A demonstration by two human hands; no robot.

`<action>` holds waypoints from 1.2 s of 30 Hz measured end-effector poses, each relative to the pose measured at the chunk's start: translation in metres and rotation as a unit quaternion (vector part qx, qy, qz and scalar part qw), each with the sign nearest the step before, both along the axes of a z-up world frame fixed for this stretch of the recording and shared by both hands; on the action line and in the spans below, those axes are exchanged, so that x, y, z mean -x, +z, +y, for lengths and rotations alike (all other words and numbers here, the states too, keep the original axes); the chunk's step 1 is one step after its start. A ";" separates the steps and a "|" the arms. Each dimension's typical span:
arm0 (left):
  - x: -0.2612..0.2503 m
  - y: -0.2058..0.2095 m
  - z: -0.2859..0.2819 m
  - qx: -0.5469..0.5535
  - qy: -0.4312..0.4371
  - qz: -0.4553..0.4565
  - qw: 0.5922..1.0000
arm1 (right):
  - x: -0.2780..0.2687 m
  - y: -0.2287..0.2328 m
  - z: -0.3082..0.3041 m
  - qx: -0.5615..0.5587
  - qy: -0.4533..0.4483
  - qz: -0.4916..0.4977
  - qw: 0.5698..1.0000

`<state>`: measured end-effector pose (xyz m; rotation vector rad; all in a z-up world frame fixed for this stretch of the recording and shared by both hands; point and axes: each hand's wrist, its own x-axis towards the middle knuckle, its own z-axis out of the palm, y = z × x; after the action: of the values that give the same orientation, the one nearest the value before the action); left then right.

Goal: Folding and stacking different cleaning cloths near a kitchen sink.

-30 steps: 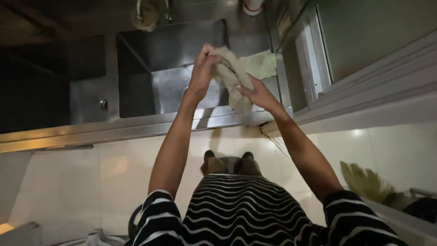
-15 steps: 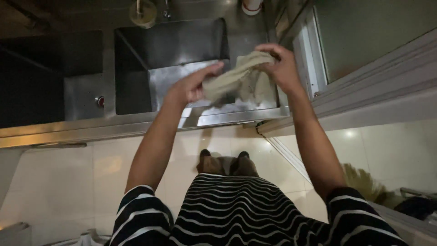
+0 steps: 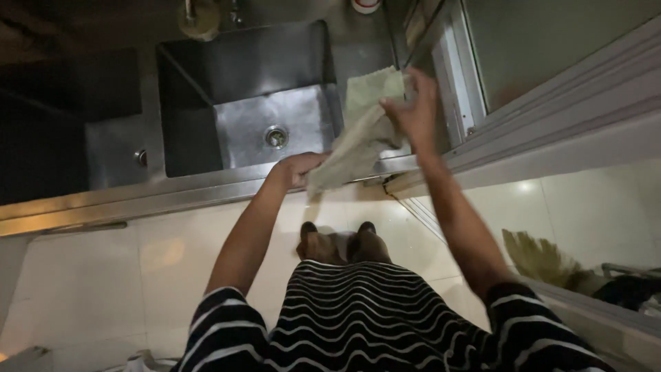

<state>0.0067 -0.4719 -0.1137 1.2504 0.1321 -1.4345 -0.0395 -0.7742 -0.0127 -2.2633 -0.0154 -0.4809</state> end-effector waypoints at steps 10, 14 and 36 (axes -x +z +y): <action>0.044 -0.001 -0.021 0.219 0.140 0.068 0.963 | 0.017 -0.168 0.050 -0.346 -0.044 0.403 0.846; 0.039 0.033 -0.005 0.190 0.156 0.045 0.968 | 0.035 -0.082 0.054 -0.293 -0.039 0.476 0.828; 0.036 0.097 -0.046 0.348 0.302 0.072 0.884 | 0.007 -0.027 0.059 -0.431 -0.109 0.249 0.861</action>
<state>-0.0297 -0.5174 -0.0168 0.4383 0.0824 -0.8869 -0.0463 -0.7157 -0.0402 -1.4310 0.6082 0.0286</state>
